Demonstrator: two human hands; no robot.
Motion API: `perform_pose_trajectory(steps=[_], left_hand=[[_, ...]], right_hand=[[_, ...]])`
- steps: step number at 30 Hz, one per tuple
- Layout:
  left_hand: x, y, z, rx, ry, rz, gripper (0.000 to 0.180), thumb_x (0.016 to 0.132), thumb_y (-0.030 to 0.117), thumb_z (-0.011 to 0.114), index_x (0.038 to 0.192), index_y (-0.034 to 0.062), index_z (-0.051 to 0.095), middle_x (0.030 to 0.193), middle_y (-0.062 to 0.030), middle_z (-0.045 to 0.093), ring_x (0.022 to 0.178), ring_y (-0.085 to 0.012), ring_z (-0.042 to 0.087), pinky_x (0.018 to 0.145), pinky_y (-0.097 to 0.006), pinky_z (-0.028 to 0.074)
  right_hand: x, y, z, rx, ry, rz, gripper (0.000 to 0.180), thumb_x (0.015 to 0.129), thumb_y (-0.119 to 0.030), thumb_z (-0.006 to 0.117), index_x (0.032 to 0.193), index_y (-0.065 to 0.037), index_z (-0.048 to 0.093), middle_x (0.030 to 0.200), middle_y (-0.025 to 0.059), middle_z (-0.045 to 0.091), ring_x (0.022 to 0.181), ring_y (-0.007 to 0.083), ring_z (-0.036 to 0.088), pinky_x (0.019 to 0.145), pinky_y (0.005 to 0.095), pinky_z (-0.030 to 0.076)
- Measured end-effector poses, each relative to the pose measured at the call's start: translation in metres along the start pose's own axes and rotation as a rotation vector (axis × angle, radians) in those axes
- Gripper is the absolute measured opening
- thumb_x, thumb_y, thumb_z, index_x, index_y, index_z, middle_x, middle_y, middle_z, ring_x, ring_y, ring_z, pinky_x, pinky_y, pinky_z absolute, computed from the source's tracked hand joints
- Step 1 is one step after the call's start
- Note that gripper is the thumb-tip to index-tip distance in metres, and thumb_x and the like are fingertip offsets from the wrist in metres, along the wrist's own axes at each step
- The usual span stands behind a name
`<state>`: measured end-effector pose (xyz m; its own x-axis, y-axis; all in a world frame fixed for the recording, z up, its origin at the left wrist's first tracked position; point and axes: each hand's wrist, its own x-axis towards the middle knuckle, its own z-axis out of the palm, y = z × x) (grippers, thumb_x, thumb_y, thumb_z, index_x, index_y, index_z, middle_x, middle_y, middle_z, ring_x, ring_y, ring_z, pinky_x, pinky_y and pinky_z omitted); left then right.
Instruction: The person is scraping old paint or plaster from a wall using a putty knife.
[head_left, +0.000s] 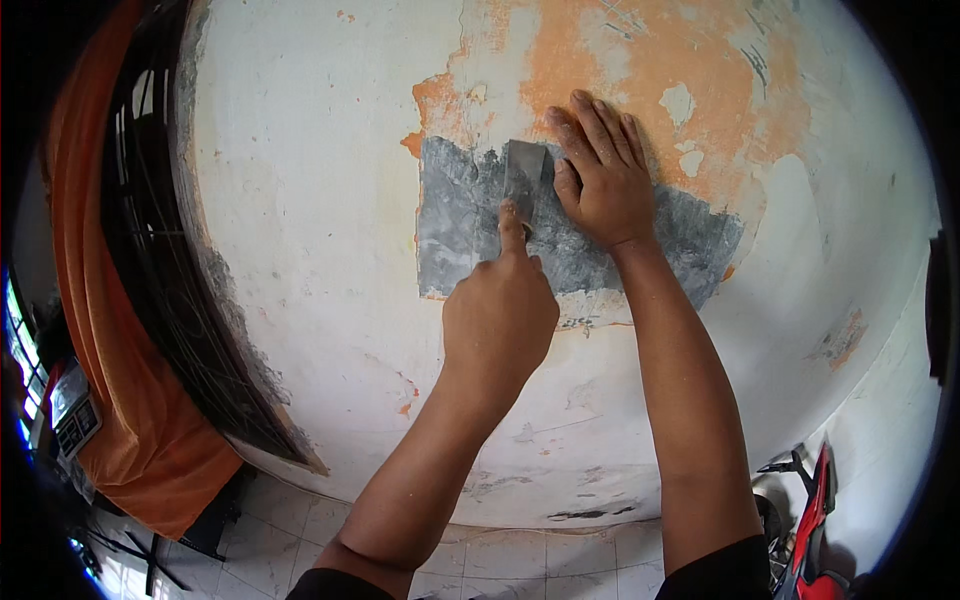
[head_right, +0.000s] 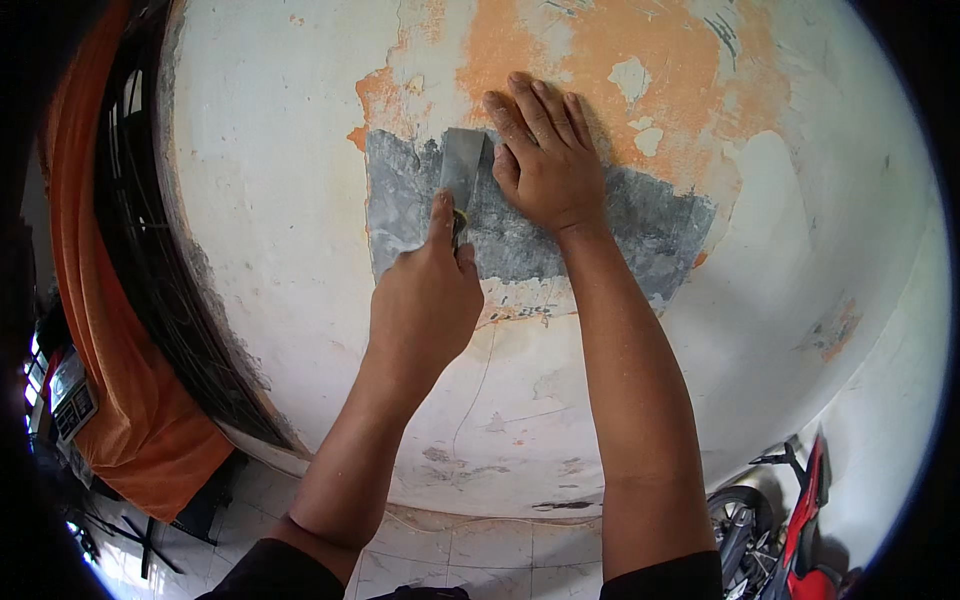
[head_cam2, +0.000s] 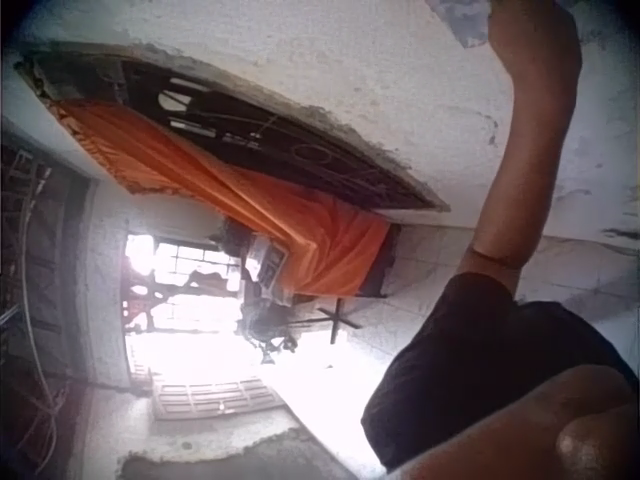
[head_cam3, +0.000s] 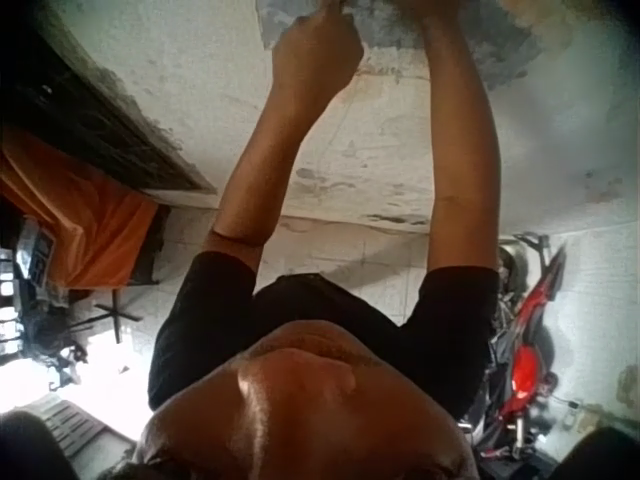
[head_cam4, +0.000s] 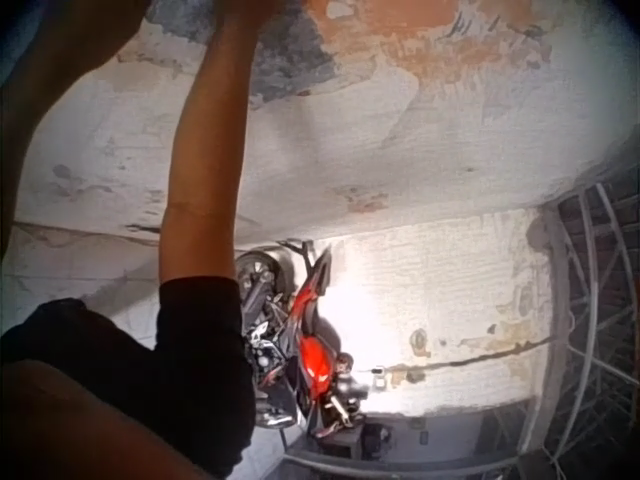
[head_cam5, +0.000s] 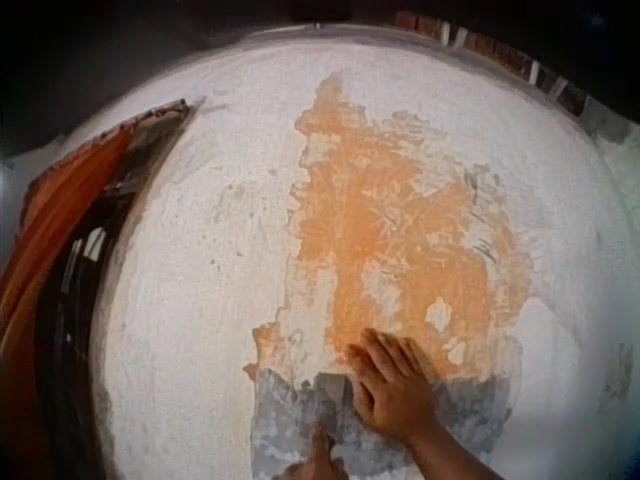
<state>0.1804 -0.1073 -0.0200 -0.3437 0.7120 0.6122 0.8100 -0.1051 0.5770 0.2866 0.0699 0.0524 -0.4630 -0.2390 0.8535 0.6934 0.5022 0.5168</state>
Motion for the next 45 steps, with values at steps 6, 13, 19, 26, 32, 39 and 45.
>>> perform_pose_trajectory(steps=[6,13,19,26,32,39,45], left_hand=[[-0.015,-0.002,0.006,-0.016,-0.009,0.021,0.056,0.099,0.018,0.055,0.150,-0.0016,0.042,0.077,-0.0294,0.069,0.071,-0.0475,0.070,0.067,-0.056,0.056],[-0.001,0.010,-0.005,-0.052,-0.016,-0.004,0.057,0.099,0.017,0.054,0.151,-0.0018,0.040,0.082,-0.0298,0.071,0.073,-0.0490,0.069,0.069,-0.055,0.057],[-0.007,-0.017,0.016,-0.062,0.042,0.019,0.058,0.100,0.018,0.054,0.153,-0.0001,0.038,0.083,-0.0296,0.071,0.075,-0.0488,0.069,0.069,-0.055,0.057],[-0.013,-0.032,0.026,-0.004,0.132,0.121,0.062,0.100,0.020,0.055,0.155,-0.0017,0.036,0.071,-0.0237,0.069,0.061,-0.0408,0.070,0.056,-0.048,0.057],[-0.001,-0.009,-0.008,-0.046,0.000,-0.021,0.057,0.100,0.018,0.054,0.154,0.0034,0.040,0.094,-0.0261,0.073,0.081,-0.0491,0.070,0.076,-0.054,0.058],[0.000,-0.011,-0.012,-0.050,-0.043,-0.029,0.056,0.100,0.018,0.054,0.152,0.0029,0.041,0.091,-0.0271,0.073,0.080,-0.0493,0.070,0.075,-0.055,0.056],[-0.010,-0.025,0.012,-0.024,0.041,0.034,0.055,0.100,0.018,0.054,0.152,0.0026,0.042,0.089,-0.0270,0.073,0.080,-0.0475,0.071,0.074,-0.054,0.057]], right_hand=[[-0.003,0.003,-0.001,0.000,0.000,-0.002,0.054,0.094,-0.026,0.054,0.148,-0.024,0.056,0.158,0.0059,0.047,0.145,0.0269,0.045,0.123,0.0502,0.029],[0.002,0.003,-0.002,0.005,0.009,-0.011,0.052,0.095,-0.026,0.054,0.147,-0.024,0.057,0.158,0.0056,0.047,0.144,0.0269,0.045,0.123,0.0499,0.030],[0.000,-0.001,0.000,0.014,0.002,-0.001,0.053,0.095,-0.027,0.055,0.148,-0.024,0.056,0.158,0.0059,0.047,0.144,0.0272,0.045,0.123,0.0498,0.030],[-0.001,0.003,0.001,-0.016,0.013,-0.007,0.053,0.095,-0.028,0.055,0.148,-0.025,0.056,0.158,0.0053,0.047,0.144,0.0270,0.045,0.123,0.0496,0.029],[0.000,0.001,-0.001,-0.006,0.007,-0.006,0.053,0.095,-0.028,0.054,0.148,-0.025,0.056,0.158,0.0050,0.047,0.144,0.0269,0.045,0.123,0.0497,0.030],[0.002,0.000,-0.002,0.016,0.011,-0.005,0.053,0.095,-0.028,0.055,0.148,-0.025,0.056,0.158,0.0052,0.047,0.144,0.0277,0.045,0.123,0.0499,0.030],[-0.002,0.002,0.001,-0.002,0.010,-0.012,0.054,0.095,-0.028,0.055,0.148,-0.025,0.055,0.158,0.0051,0.046,0.144,0.0279,0.045,0.123,0.0500,0.029]])
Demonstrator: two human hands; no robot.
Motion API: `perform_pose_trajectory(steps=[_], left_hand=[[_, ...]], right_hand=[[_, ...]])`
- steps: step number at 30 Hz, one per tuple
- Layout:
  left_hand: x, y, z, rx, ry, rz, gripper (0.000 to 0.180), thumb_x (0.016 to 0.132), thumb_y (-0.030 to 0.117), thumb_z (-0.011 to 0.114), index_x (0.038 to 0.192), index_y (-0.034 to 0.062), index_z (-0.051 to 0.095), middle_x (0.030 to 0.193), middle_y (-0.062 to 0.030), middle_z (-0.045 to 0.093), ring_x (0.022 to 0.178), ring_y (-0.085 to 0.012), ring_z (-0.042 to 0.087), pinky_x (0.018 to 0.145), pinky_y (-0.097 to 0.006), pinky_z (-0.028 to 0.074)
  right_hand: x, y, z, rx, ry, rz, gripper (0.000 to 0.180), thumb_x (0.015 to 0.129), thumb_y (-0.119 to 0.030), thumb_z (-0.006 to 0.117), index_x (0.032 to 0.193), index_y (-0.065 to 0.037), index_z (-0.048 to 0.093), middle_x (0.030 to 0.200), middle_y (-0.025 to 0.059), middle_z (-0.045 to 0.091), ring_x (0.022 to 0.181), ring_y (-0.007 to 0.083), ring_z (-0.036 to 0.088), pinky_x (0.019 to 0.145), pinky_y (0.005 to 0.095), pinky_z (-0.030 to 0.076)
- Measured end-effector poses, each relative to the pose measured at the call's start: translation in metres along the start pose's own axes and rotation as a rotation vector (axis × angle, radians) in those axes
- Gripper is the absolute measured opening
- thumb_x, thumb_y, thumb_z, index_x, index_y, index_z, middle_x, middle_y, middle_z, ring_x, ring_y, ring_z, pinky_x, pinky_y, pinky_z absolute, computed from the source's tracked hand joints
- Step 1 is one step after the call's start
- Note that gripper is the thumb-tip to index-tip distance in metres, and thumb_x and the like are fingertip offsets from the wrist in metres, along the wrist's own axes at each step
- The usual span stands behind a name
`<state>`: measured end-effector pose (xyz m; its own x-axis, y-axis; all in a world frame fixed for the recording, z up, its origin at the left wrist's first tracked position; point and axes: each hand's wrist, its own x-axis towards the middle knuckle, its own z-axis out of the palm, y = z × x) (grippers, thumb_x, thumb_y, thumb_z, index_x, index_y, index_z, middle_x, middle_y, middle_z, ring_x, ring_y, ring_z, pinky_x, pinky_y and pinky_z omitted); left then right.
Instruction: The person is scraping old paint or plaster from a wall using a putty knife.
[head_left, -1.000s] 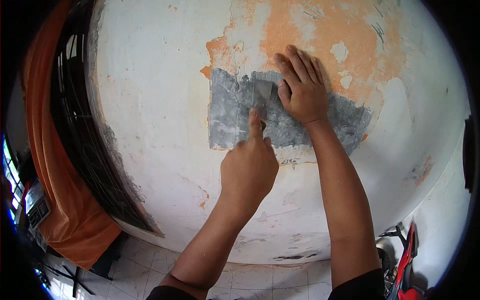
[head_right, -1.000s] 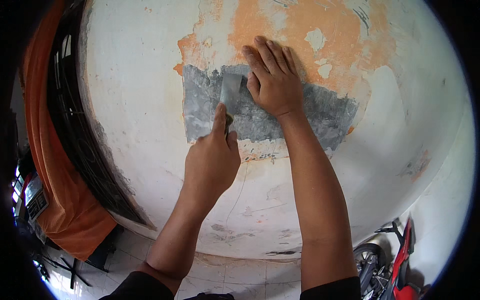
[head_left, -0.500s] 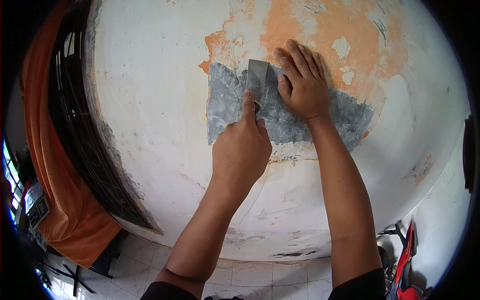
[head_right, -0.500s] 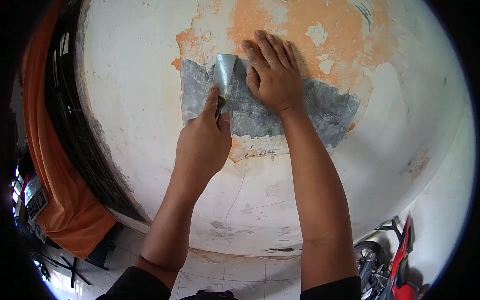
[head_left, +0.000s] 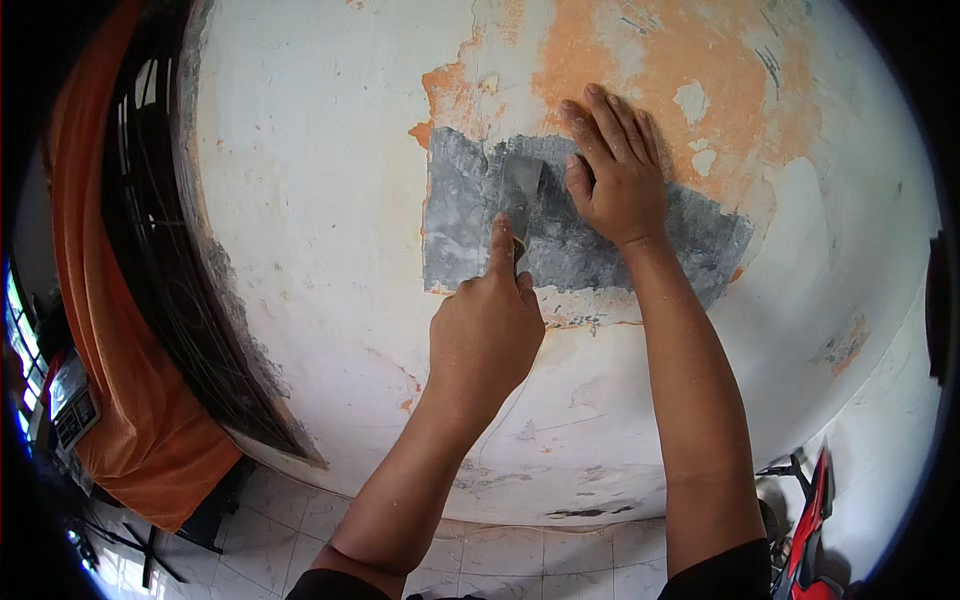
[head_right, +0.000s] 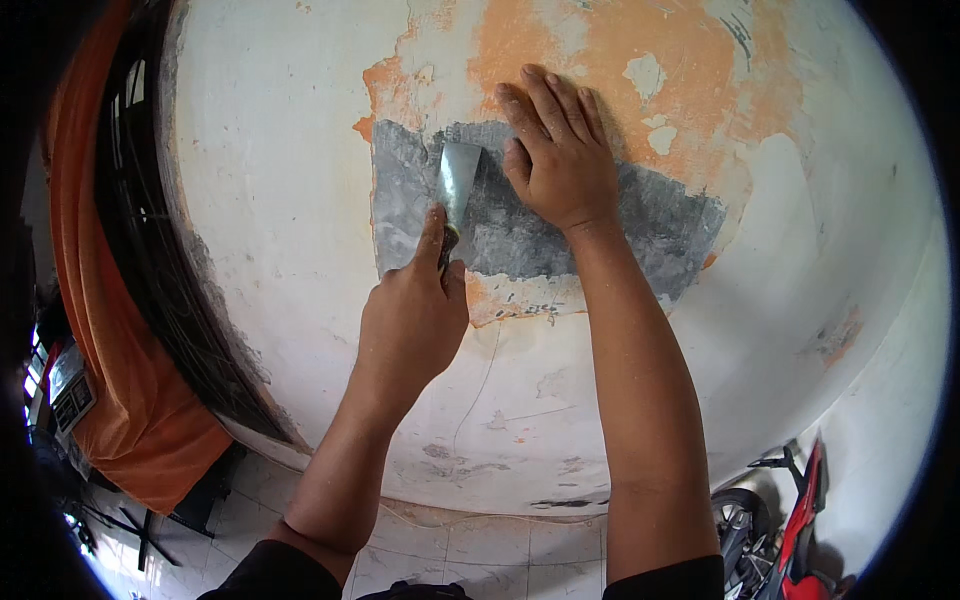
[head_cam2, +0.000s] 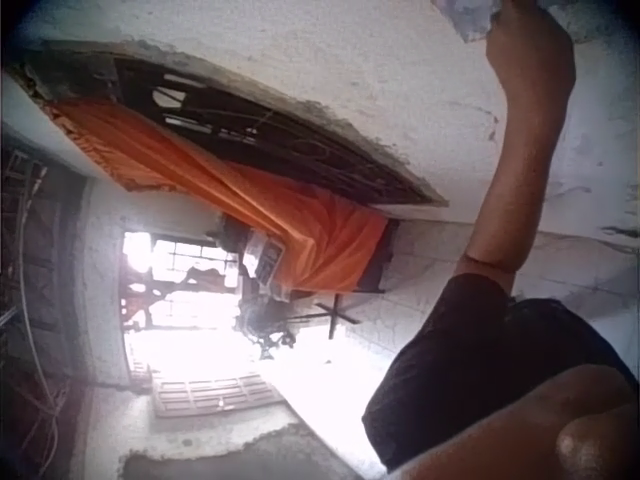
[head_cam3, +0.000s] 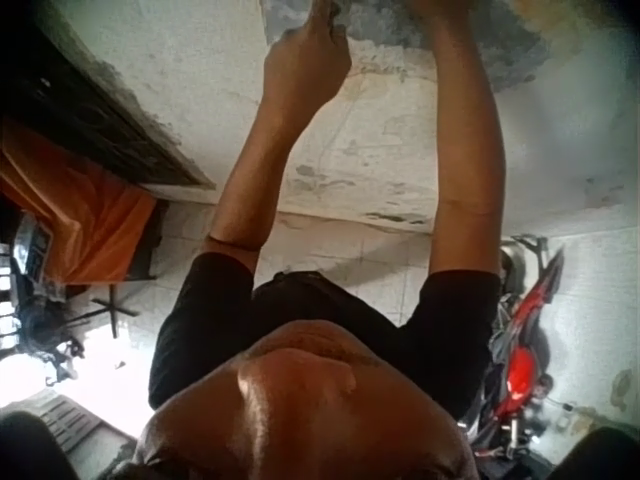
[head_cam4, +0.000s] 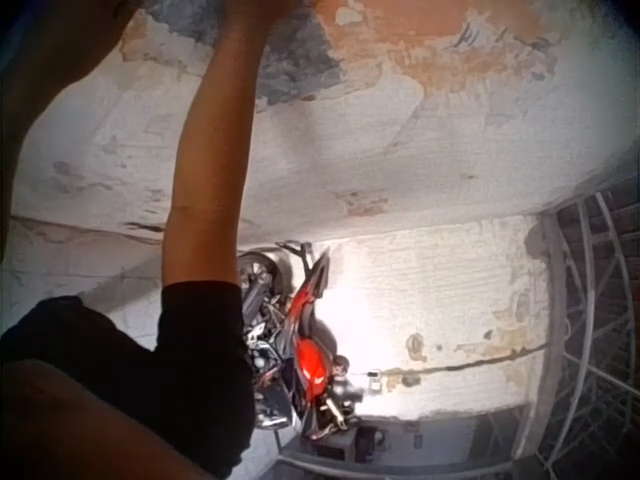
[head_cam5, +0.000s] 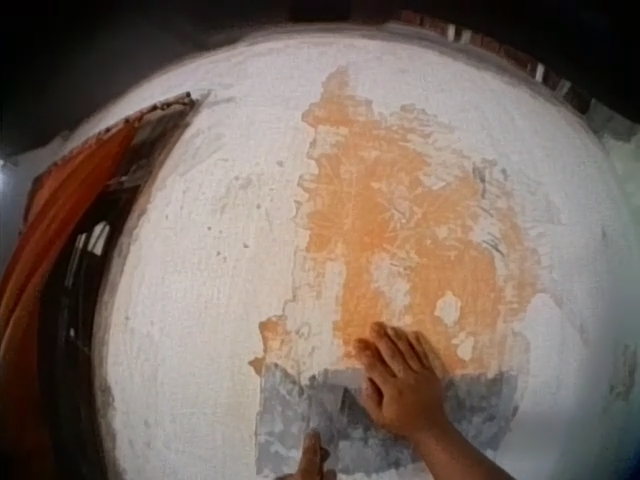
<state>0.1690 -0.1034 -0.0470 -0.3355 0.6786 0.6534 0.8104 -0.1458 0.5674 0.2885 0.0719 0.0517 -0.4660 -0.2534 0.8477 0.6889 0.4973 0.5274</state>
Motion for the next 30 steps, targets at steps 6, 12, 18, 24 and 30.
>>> perform_pose_trajectory(steps=[6,12,18,24,30], left_hand=[[0.007,0.015,-0.012,-0.009,-0.061,-0.059,0.057,0.100,0.019,0.055,0.153,0.0026,0.041,0.084,-0.0266,0.072,0.078,-0.0475,0.071,0.073,-0.053,0.058],[0.008,0.008,-0.013,0.003,-0.047,-0.054,0.057,0.100,0.019,0.055,0.153,0.0036,0.041,0.084,-0.0267,0.072,0.076,-0.0474,0.071,0.071,-0.053,0.058],[-0.001,0.000,-0.002,-0.006,-0.050,-0.037,0.057,0.100,0.018,0.055,0.153,0.0034,0.041,0.085,-0.0272,0.072,0.076,-0.0480,0.071,0.070,-0.054,0.058],[0.005,0.009,-0.014,0.004,-0.074,-0.070,0.057,0.100,0.019,0.054,0.153,0.0036,0.041,0.084,-0.0272,0.072,0.075,-0.0484,0.070,0.071,-0.055,0.057],[0.010,0.002,-0.016,0.009,-0.022,-0.024,0.056,0.100,0.019,0.054,0.153,0.0040,0.042,0.083,-0.0266,0.072,0.074,-0.0484,0.070,0.071,-0.054,0.057]], right_hand=[[-0.001,0.001,-0.001,-0.002,-0.004,0.002,0.055,0.095,-0.028,0.055,0.150,-0.026,0.053,0.158,0.0051,0.046,0.144,0.0275,0.045,0.123,0.0501,0.029],[0.002,-0.002,-0.002,0.020,-0.029,0.009,0.054,0.098,-0.027,0.053,0.152,-0.023,0.051,0.161,0.0057,0.042,0.147,0.0290,0.041,0.124,0.0509,0.027],[0.000,0.000,-0.001,0.015,-0.027,0.002,0.053,0.099,-0.027,0.052,0.152,-0.023,0.051,0.161,0.0057,0.042,0.147,0.0288,0.041,0.124,0.0507,0.027],[-0.002,0.000,-0.001,0.017,-0.022,0.000,0.053,0.099,-0.028,0.051,0.152,-0.025,0.051,0.161,0.0056,0.042,0.147,0.0288,0.041,0.123,0.0510,0.027],[0.002,-0.001,-0.002,0.004,0.000,0.002,0.055,0.094,-0.028,0.056,0.149,-0.026,0.053,0.159,0.0049,0.045,0.145,0.0274,0.044,0.123,0.0504,0.029]])
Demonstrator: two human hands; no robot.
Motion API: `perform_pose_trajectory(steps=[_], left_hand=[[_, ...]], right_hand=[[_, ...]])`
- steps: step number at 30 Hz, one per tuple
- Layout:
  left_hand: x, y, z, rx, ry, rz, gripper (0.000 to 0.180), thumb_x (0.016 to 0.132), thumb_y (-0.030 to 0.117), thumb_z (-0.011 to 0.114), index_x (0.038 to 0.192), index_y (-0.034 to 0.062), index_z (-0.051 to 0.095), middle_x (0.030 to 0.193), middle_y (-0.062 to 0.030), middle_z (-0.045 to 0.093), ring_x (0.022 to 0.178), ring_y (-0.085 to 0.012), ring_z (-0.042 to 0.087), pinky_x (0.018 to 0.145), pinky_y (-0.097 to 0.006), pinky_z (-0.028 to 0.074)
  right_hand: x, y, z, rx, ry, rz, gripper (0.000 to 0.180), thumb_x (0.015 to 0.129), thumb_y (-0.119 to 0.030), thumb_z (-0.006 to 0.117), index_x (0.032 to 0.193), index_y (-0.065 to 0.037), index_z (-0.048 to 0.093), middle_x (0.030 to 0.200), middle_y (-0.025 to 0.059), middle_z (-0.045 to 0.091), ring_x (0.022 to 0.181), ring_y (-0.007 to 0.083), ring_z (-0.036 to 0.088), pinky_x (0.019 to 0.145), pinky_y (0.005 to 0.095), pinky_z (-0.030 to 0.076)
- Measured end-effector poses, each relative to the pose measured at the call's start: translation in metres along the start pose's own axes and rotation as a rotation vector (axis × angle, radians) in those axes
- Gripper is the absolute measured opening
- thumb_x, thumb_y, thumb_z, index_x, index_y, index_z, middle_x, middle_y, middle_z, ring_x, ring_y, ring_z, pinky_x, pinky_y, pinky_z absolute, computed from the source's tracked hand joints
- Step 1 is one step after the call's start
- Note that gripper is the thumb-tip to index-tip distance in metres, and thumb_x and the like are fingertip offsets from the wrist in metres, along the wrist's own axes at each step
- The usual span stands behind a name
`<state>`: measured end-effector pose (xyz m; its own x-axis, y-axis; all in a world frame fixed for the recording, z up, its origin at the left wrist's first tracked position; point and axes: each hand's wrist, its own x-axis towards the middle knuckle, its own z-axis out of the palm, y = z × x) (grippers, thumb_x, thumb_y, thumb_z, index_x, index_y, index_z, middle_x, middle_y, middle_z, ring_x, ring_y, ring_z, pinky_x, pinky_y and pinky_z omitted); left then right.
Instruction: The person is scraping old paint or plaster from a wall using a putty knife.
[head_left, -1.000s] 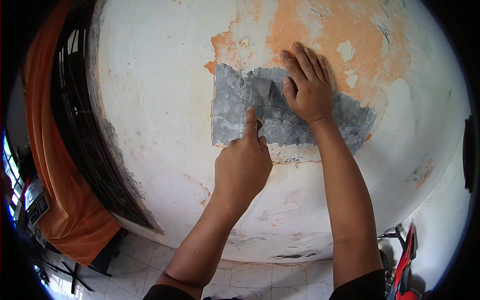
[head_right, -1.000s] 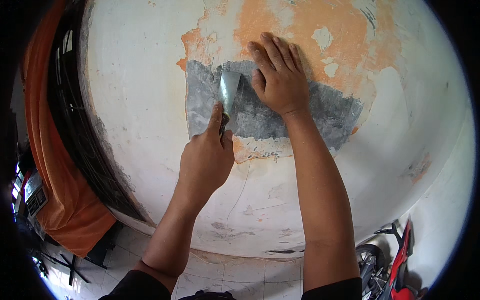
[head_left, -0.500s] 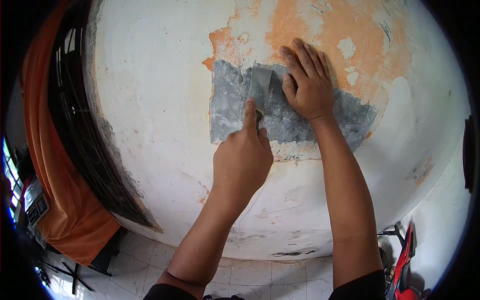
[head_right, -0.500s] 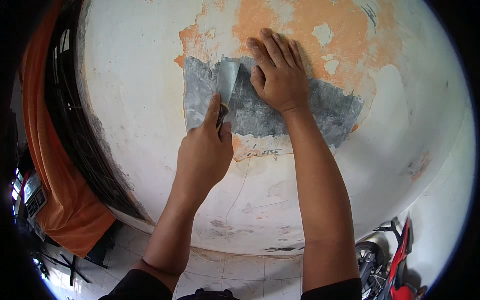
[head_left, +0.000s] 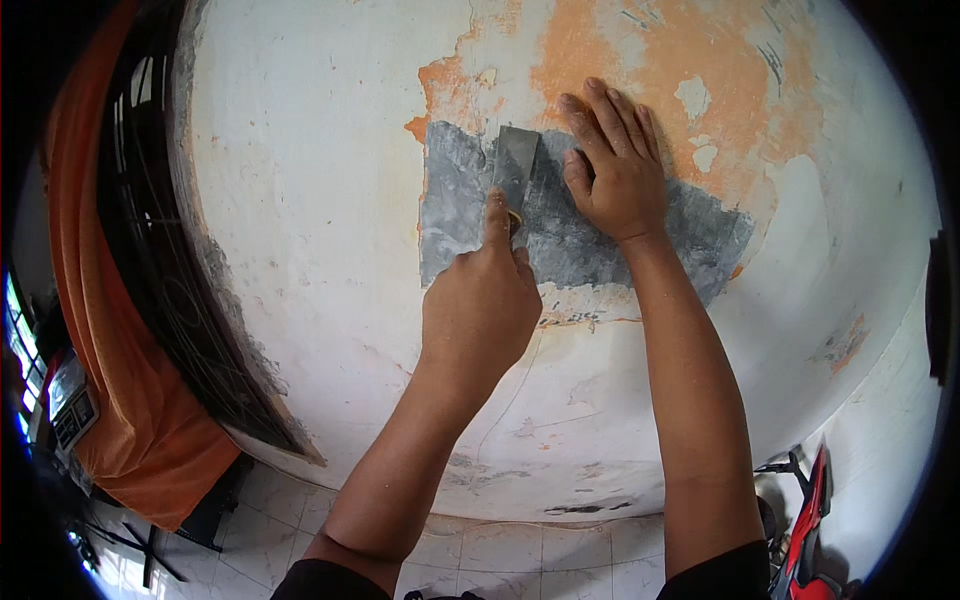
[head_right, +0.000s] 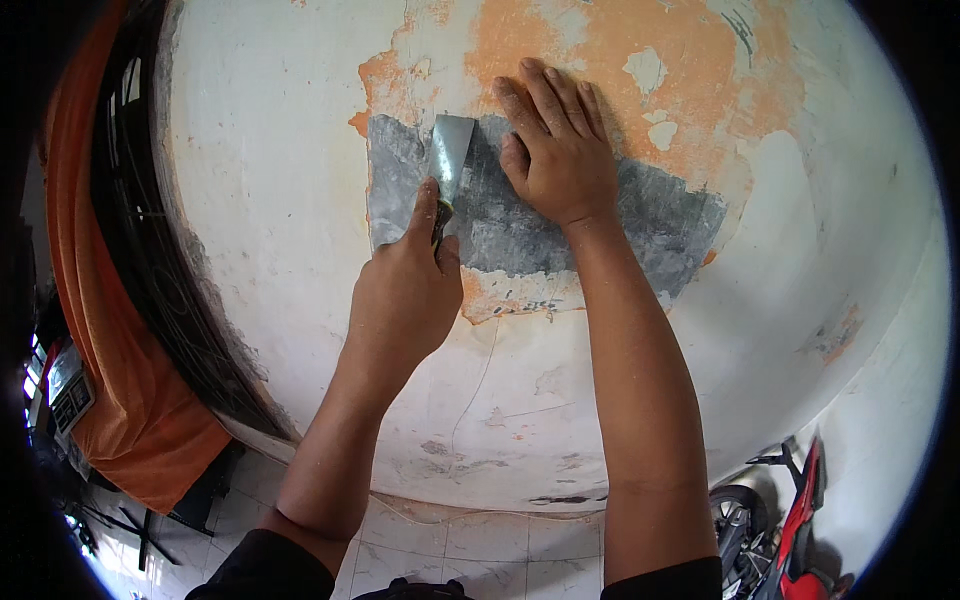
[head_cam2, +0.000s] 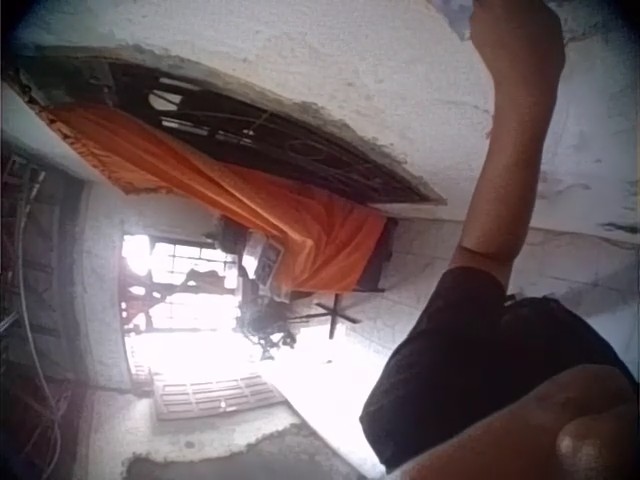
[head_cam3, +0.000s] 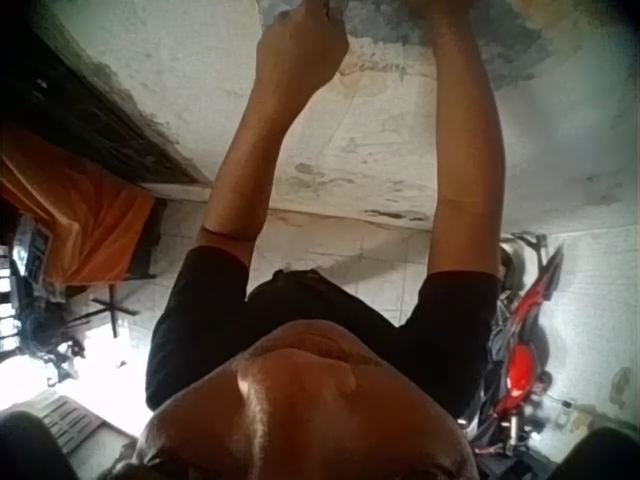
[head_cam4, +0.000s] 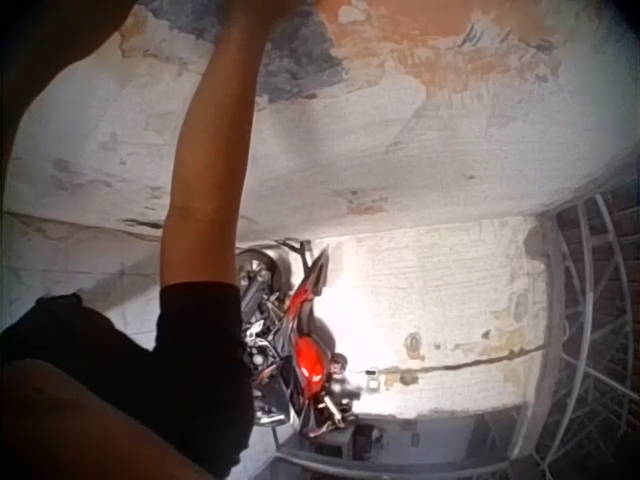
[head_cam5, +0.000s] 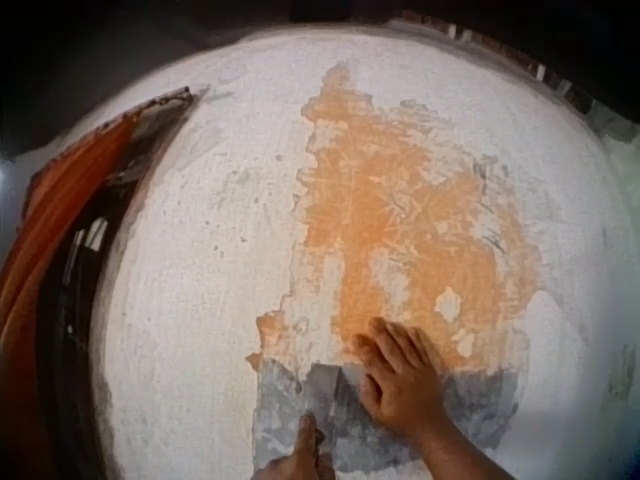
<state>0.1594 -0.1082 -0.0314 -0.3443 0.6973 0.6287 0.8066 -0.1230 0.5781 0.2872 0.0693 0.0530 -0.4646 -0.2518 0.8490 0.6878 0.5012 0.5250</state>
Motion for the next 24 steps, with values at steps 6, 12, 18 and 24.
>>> perform_pose_trajectory(steps=[6,12,18,24], left_hand=[[-0.011,-0.007,0.013,-0.002,0.000,-0.008,0.056,0.100,0.018,0.054,0.152,0.0039,0.042,0.084,-0.0265,0.072,0.075,-0.0482,0.070,0.071,-0.054,0.057],[0.000,-0.001,0.001,-0.026,0.033,0.062,0.058,0.098,0.018,0.054,0.150,-0.0040,0.041,0.071,-0.0263,0.069,0.065,-0.0444,0.071,0.061,-0.052,0.057],[0.002,-0.005,0.007,0.064,0.061,0.084,0.058,0.099,0.017,0.054,0.151,-0.0033,0.040,0.070,-0.0250,0.069,0.064,-0.0430,0.070,0.060,-0.052,0.057],[-0.010,-0.011,0.008,-0.014,0.073,0.092,0.057,0.099,0.017,0.054,0.150,-0.0026,0.042,0.069,-0.0242,0.069,0.063,-0.0427,0.071,0.060,-0.052,0.057]], right_hand=[[-0.004,0.002,0.001,0.007,-0.018,-0.006,0.054,0.098,-0.027,0.052,0.152,-0.024,0.051,0.161,0.0056,0.043,0.147,0.0280,0.041,0.124,0.0500,0.027],[-0.002,0.000,0.001,0.017,-0.016,-0.003,0.054,0.098,-0.027,0.053,0.152,-0.024,0.051,0.161,0.0054,0.043,0.147,0.0281,0.042,0.124,0.0500,0.027],[-0.002,-0.001,0.000,0.014,-0.014,0.006,0.055,0.097,-0.026,0.054,0.152,-0.024,0.051,0.161,0.0053,0.043,0.147,0.0280,0.042,0.124,0.0503,0.027],[-0.003,0.001,0.001,-0.002,-0.008,0.001,0.055,0.096,-0.027,0.055,0.151,-0.025,0.052,0.159,0.0055,0.045,0.146,0.0280,0.043,0.123,0.0505,0.028]])
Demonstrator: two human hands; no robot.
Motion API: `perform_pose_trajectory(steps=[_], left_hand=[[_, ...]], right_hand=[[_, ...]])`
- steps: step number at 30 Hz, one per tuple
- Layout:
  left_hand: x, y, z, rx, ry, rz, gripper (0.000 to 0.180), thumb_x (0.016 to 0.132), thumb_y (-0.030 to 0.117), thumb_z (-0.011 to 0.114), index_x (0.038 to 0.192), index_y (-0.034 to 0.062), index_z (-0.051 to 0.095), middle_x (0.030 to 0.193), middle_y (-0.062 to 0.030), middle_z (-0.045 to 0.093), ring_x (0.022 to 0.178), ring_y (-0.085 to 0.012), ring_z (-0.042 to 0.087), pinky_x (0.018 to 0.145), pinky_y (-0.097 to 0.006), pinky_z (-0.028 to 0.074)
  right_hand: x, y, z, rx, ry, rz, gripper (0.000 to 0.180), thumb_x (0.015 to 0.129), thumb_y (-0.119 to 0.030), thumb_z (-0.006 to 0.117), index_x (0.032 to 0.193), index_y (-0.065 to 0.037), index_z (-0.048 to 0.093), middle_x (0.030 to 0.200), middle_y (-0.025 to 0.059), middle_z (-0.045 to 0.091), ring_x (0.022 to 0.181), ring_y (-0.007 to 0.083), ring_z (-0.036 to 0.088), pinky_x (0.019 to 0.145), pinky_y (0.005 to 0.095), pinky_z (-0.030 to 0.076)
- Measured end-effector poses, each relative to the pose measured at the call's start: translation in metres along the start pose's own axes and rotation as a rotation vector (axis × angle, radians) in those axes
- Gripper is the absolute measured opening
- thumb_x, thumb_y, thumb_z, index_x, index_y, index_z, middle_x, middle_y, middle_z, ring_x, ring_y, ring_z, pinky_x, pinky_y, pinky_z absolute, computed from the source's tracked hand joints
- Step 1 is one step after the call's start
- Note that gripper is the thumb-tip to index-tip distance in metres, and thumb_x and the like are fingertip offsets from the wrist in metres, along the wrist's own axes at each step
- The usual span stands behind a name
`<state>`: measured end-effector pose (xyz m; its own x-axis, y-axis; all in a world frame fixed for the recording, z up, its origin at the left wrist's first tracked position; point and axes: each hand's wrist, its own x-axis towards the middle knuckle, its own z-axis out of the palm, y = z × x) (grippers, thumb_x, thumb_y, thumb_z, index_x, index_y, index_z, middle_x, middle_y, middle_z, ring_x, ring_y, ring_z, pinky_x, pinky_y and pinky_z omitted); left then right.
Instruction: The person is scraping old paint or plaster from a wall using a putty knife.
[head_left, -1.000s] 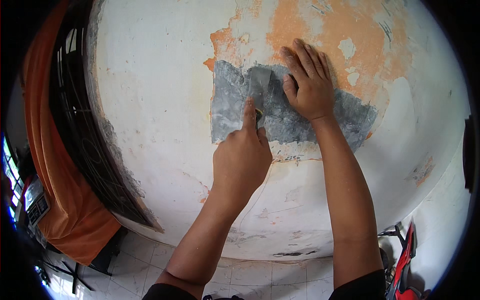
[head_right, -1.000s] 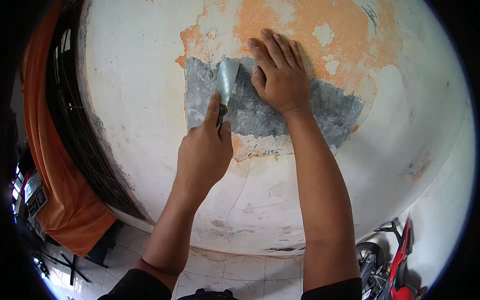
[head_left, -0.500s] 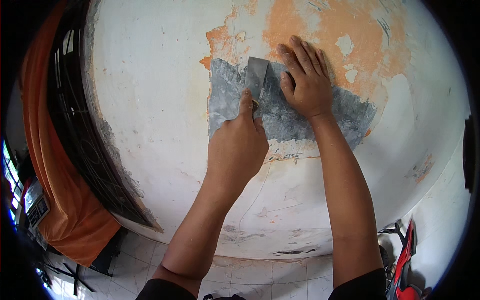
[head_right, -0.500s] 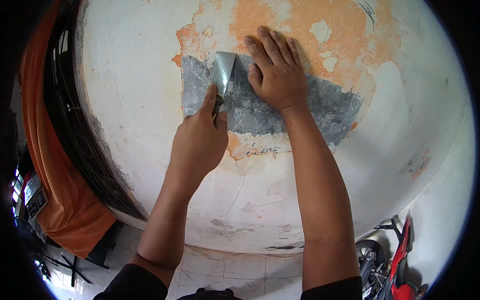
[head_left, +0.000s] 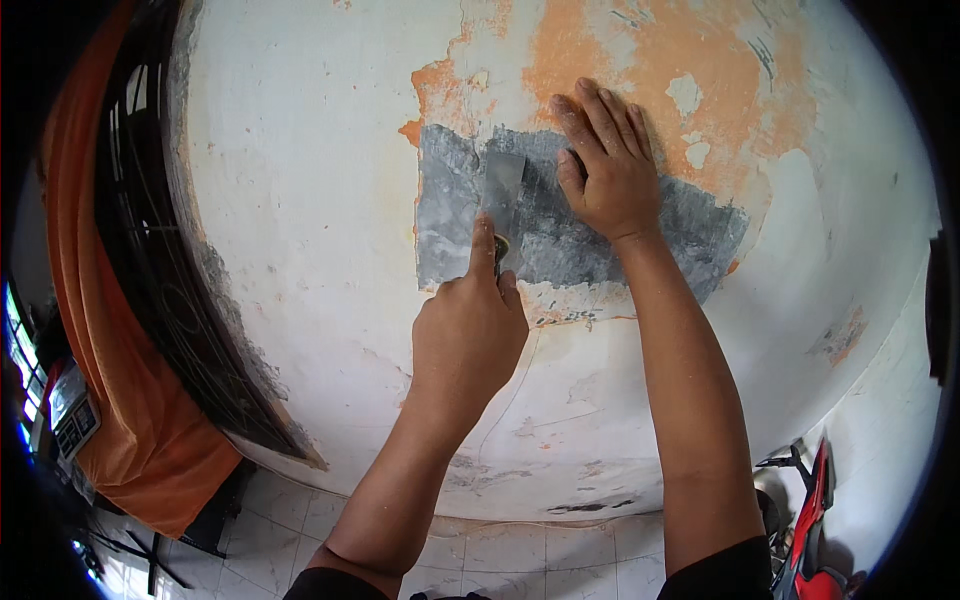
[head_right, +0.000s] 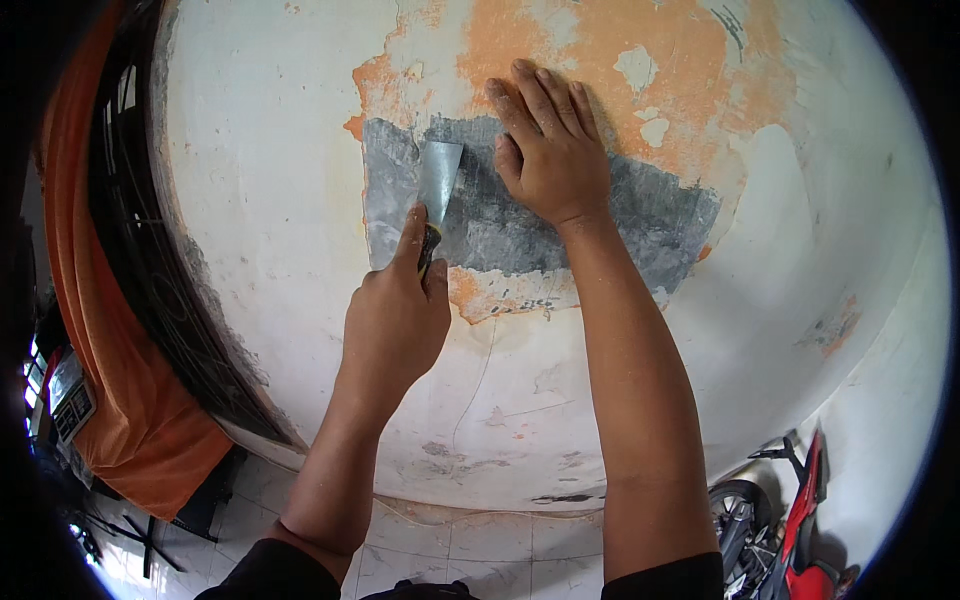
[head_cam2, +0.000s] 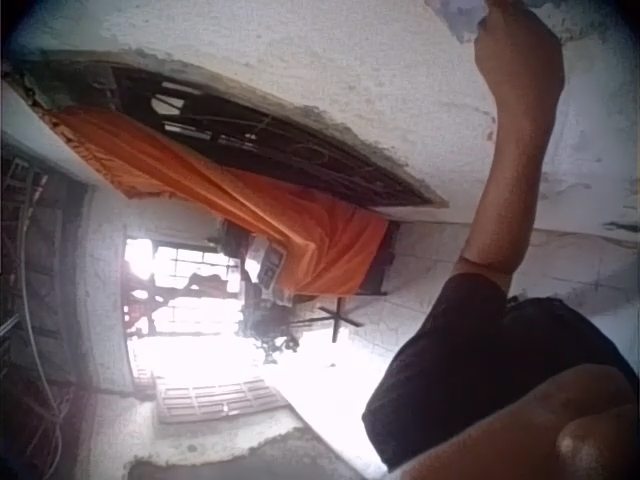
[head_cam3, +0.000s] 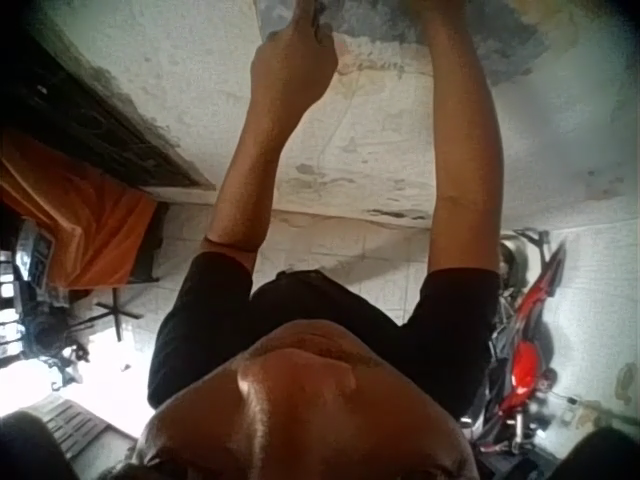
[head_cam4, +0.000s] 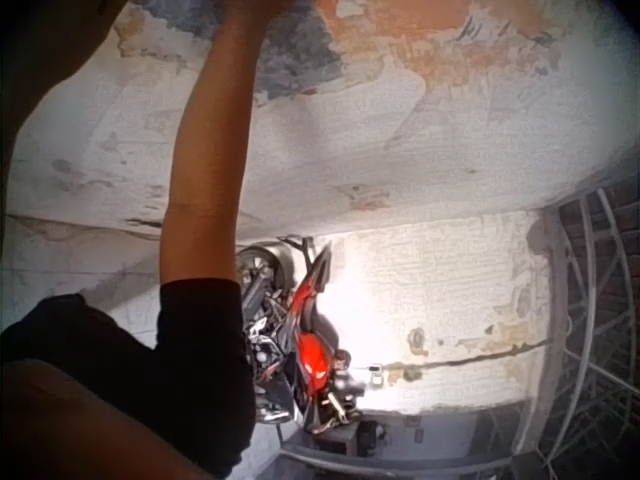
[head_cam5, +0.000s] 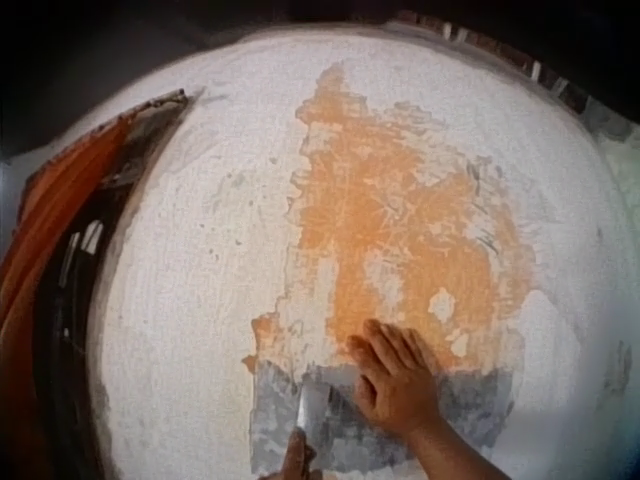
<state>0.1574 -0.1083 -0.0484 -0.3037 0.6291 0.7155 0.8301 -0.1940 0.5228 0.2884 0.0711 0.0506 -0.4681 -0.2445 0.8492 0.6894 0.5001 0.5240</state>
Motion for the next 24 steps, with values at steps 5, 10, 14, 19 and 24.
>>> perform_pose_trajectory(steps=[5,10,14,19,24], left_hand=[[0.012,0.019,-0.013,0.041,-0.149,-0.172,0.058,0.100,0.019,0.055,0.154,0.0059,0.041,0.086,-0.0267,0.072,0.078,-0.0477,0.070,0.073,-0.054,0.057],[0.000,-0.003,-0.001,0.025,-0.038,-0.027,0.057,0.099,0.018,0.054,0.151,-0.0014,0.042,0.070,-0.0244,0.069,0.064,-0.0422,0.071,0.061,-0.050,0.058],[0.010,0.006,-0.011,0.060,-0.020,-0.037,0.057,0.099,0.018,0.054,0.151,-0.0016,0.042,0.072,-0.0248,0.070,0.065,-0.0437,0.071,0.062,-0.051,0.058],[0.000,-0.004,-0.006,-0.030,-0.032,0.000,0.057,0.099,0.019,0.053,0.151,-0.0030,0.042,0.072,-0.0269,0.069,0.067,-0.0458,0.070,0.064,-0.053,0.058],[0.005,0.009,-0.013,0.008,-0.062,-0.060,0.057,0.099,0.018,0.053,0.151,-0.0029,0.041,0.071,-0.0267,0.069,0.067,-0.0445,0.071,0.064,-0.052,0.058]], right_hand=[[0.002,0.000,-0.001,-0.001,0.002,0.013,0.055,0.095,-0.029,0.055,0.150,-0.026,0.053,0.159,0.0053,0.045,0.145,0.0272,0.044,0.123,0.0505,0.029],[-0.001,-0.001,0.001,-0.010,-0.006,0.010,0.054,0.095,-0.029,0.055,0.149,-0.026,0.053,0.159,0.0053,0.045,0.145,0.0276,0.044,0.123,0.0507,0.029],[0.004,-0.004,-0.001,0.005,-0.003,0.010,0.055,0.095,-0.028,0.055,0.150,-0.026,0.053,0.159,0.0052,0.044,0.145,0.0277,0.044,0.123,0.0507,0.029],[-0.001,-0.001,0.000,-0.011,-0.010,0.010,0.055,0.095,-0.028,0.055,0.150,-0.027,0.052,0.159,0.0051,0.045,0.145,0.0274,0.043,0.123,0.0503,0.028],[0.002,-0.001,-0.002,0.003,-0.004,0.013,0.053,0.096,-0.028,0.053,0.150,-0.027,0.053,0.159,0.0048,0.045,0.145,0.0275,0.043,0.124,0.0502,0.028]])
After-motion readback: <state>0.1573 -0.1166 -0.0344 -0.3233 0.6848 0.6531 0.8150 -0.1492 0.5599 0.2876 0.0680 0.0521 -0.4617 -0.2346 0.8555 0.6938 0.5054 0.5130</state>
